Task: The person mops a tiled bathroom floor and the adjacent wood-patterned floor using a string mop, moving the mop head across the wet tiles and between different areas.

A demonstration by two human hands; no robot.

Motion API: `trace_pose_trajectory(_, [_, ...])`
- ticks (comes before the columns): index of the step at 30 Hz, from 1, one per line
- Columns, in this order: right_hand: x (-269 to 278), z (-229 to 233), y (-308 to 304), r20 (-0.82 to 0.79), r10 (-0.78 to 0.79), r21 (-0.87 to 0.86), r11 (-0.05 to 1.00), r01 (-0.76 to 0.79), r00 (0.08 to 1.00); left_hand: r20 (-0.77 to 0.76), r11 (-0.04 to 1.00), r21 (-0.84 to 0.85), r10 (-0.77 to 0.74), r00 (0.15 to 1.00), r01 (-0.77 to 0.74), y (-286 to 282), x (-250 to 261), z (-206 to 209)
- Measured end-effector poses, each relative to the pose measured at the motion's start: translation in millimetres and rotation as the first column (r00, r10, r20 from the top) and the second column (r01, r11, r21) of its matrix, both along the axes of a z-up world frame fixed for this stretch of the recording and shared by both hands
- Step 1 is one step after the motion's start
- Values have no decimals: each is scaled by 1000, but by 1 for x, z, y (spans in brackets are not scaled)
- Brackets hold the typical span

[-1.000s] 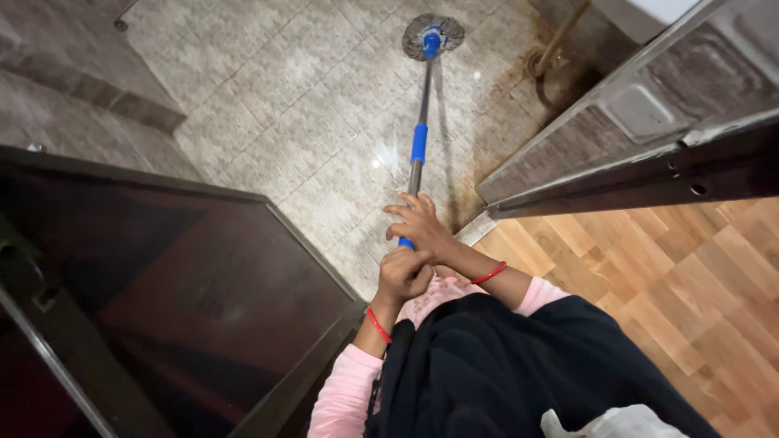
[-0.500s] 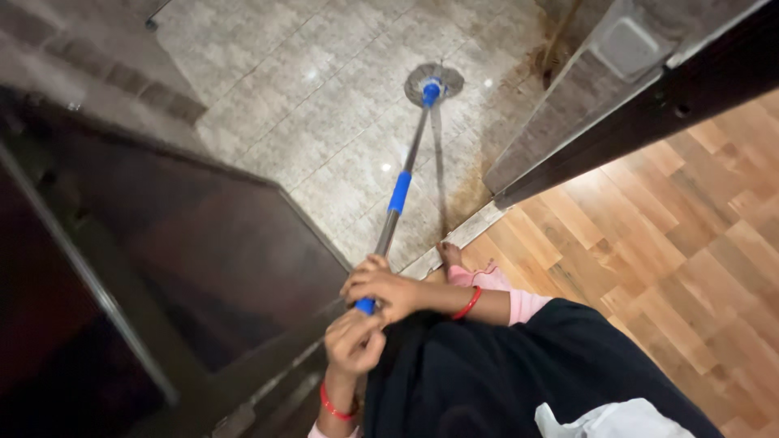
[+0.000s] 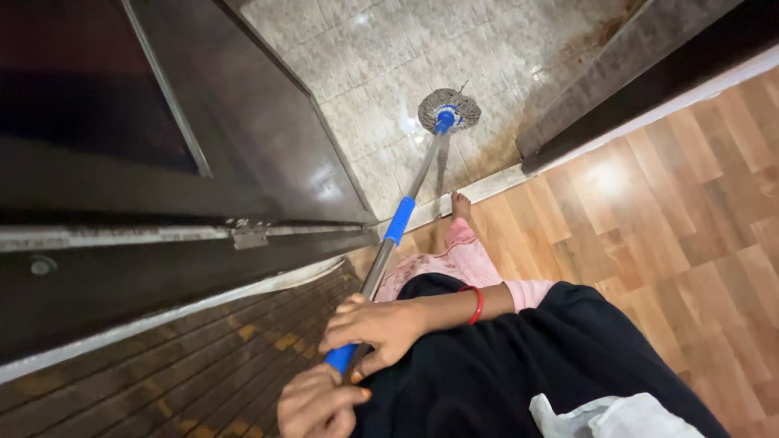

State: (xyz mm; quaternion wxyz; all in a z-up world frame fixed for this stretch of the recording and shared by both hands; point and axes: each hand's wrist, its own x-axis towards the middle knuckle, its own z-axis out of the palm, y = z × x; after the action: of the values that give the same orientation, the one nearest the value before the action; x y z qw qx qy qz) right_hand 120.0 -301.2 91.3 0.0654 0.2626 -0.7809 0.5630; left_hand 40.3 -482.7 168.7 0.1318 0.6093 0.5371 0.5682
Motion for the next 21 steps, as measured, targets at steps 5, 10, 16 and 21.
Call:
trace_pose_trajectory(5, [12, 3, -3, -51, -76, -6, 997, 76, 996, -153, 944, 40, -317, 936, 327, -1, 2, 3])
trace_pose_trajectory(10, [20, -1, 21, -258, -244, 18, 966, 257, 935, -57, 845, 91, -524, 850, 527, 18, 2, -33])
trace_pose_trajectory(16, [21, 1, 73, -324, -278, -88, 960, 264, 904, 156, 642, -202, -724, 672, 739, 26, -15, -85])
trace_pose_trajectory(21, [10, -9, 146, -321, -291, -111, 957, 270, 901, 67, 616, -112, -778, 625, 779, 129, -33, -59])
